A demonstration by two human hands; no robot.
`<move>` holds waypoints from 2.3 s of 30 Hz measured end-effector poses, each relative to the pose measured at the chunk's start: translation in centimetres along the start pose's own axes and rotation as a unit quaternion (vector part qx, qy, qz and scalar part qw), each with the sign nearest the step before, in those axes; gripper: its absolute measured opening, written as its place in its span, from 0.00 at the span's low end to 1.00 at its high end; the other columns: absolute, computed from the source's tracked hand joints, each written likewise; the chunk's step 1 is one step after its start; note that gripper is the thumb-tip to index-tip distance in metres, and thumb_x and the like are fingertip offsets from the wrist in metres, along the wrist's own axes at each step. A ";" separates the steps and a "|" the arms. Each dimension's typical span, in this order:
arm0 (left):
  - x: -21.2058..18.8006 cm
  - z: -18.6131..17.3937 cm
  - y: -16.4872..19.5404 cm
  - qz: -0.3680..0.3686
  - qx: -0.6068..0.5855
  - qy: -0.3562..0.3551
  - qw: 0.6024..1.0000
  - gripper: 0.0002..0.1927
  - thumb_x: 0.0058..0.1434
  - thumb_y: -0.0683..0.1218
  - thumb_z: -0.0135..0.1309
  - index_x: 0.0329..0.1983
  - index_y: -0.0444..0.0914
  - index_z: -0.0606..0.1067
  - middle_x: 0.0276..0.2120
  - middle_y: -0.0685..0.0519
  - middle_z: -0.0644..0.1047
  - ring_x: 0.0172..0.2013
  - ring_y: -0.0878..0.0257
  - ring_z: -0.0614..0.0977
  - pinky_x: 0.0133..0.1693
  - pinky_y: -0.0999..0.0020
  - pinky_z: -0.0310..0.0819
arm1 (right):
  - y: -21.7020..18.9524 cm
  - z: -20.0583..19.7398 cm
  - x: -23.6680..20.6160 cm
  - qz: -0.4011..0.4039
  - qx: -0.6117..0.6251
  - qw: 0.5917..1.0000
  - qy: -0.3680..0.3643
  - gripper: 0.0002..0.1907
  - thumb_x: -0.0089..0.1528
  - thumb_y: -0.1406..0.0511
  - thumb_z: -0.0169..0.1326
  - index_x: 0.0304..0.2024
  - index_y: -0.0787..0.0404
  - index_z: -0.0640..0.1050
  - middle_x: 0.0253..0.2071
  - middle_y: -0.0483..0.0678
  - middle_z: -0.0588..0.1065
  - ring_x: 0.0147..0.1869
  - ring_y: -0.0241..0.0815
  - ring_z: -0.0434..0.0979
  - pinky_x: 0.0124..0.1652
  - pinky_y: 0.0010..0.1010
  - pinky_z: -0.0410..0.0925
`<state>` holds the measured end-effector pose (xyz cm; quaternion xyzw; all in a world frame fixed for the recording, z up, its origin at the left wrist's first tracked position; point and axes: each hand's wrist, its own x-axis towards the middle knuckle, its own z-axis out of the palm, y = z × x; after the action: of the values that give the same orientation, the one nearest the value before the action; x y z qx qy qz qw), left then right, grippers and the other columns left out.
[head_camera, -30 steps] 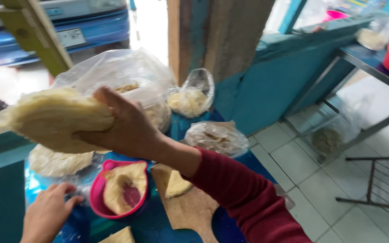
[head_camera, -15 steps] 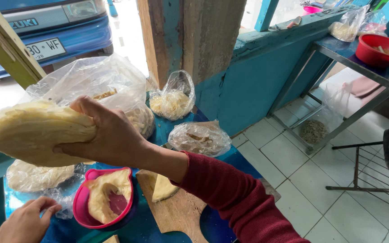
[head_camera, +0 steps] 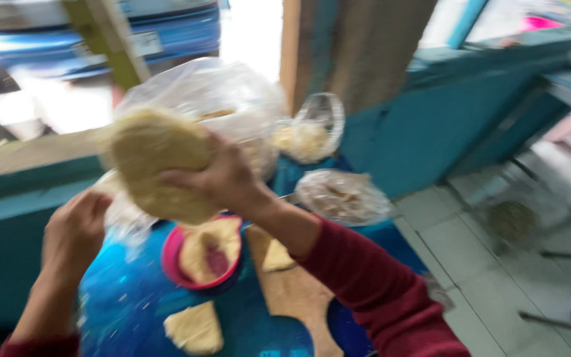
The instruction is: The person tears thin pieces from a block of dough and stretches them flat, layering them in a crisscross pattern on a wooden board. They then spoon brown filling from a plastic bag onto the layered dough and continue adding dough pieces on top.
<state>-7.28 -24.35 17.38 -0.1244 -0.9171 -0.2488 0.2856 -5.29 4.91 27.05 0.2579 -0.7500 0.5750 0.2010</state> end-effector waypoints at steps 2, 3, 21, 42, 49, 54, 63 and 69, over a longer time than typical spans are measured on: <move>2.4 -0.9 -0.1 -0.027 -0.052 -0.010 0.998 0.10 0.72 0.49 0.52 0.45 0.38 0.80 0.40 0.41 0.80 0.41 0.43 0.81 0.40 0.54 0.74 | 0.9 1.1 -0.2 0.116 0.239 0.961 -0.074 0.29 0.54 0.65 0.70 0.56 0.69 0.78 0.49 0.53 0.82 0.51 0.43 0.83 0.52 0.38 0.78; 3.4 -1.3 -0.2 -0.093 -0.101 -0.040 0.990 0.10 0.71 0.49 0.55 0.47 0.38 0.80 0.35 0.42 0.81 0.33 0.52 0.82 0.39 0.60 0.75 | 1.5 2.1 -0.4 0.178 0.308 0.925 -0.131 0.28 0.55 0.67 0.69 0.56 0.68 0.77 0.50 0.52 0.81 0.51 0.43 0.83 0.52 0.38 0.76; 4.3 -6.0 -0.4 -0.048 0.045 -0.021 0.998 0.08 0.72 0.48 0.57 0.49 0.42 0.83 0.36 0.46 0.84 0.37 0.53 0.83 0.39 0.60 0.76 | 12.9 12.8 0.9 0.435 0.635 0.604 -0.208 0.31 0.63 0.65 0.57 0.66 0.71 0.66 0.59 0.62 0.75 0.58 0.55 0.80 0.61 0.47 0.71; 4.9 -3.7 -0.7 -0.120 -0.311 -0.015 0.943 0.12 0.68 0.48 0.57 0.46 0.36 0.83 0.33 0.59 0.84 0.32 0.75 0.80 0.35 0.77 0.76 | 13.2 14.7 3.5 0.482 0.624 0.607 -0.098 0.26 0.63 0.66 0.54 0.61 0.73 0.69 0.52 0.64 0.78 0.52 0.59 0.82 0.53 0.49 0.75; 3.6 -4.1 0.6 -0.108 -0.150 0.054 0.981 0.09 0.67 0.49 0.59 0.45 0.42 0.85 0.32 0.49 0.84 0.29 0.64 0.81 0.32 0.67 0.73 | 12.8 20.1 1.7 0.503 0.461 0.730 -0.010 0.20 0.59 0.74 0.52 0.55 0.70 0.73 0.48 0.60 0.79 0.49 0.60 0.82 0.47 0.57 0.77; 1.9 -2.8 1.1 -0.029 -0.041 0.093 0.994 0.09 0.68 0.50 0.58 0.43 0.43 0.84 0.33 0.48 0.83 0.31 0.53 0.83 0.32 0.61 0.74 | 10.9 20.1 4.9 0.460 0.608 0.639 0.100 0.20 0.62 0.72 0.54 0.57 0.68 0.71 0.47 0.59 0.77 0.44 0.58 0.82 0.42 0.54 0.77; 2.6 0.0 2.9 -0.165 -0.207 0.033 0.964 0.12 0.69 0.53 0.58 0.45 0.42 0.83 0.21 0.48 0.75 0.23 0.61 0.72 0.28 0.63 0.68 | 8.4 22.3 3.8 0.386 0.511 0.765 0.069 0.27 0.68 0.47 0.40 0.63 0.53 0.67 0.51 0.48 0.76 0.51 0.41 0.78 0.48 0.34 0.72; 2.0 -4.2 7.1 -0.106 0.013 -0.067 0.992 0.15 0.66 0.52 0.59 0.51 0.42 0.82 0.34 0.45 0.80 0.35 0.47 0.81 0.37 0.53 0.74 | 10.8 19.4 3.3 0.197 0.061 0.957 -0.205 0.18 0.63 0.64 0.58 0.55 0.62 0.77 0.48 0.51 0.80 0.53 0.44 0.79 0.44 0.35 0.73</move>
<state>-4.32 -20.34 24.25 -0.0394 -0.9454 -0.2564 0.1975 -14.66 -12.16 15.85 0.2293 -0.7744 0.5827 -0.0905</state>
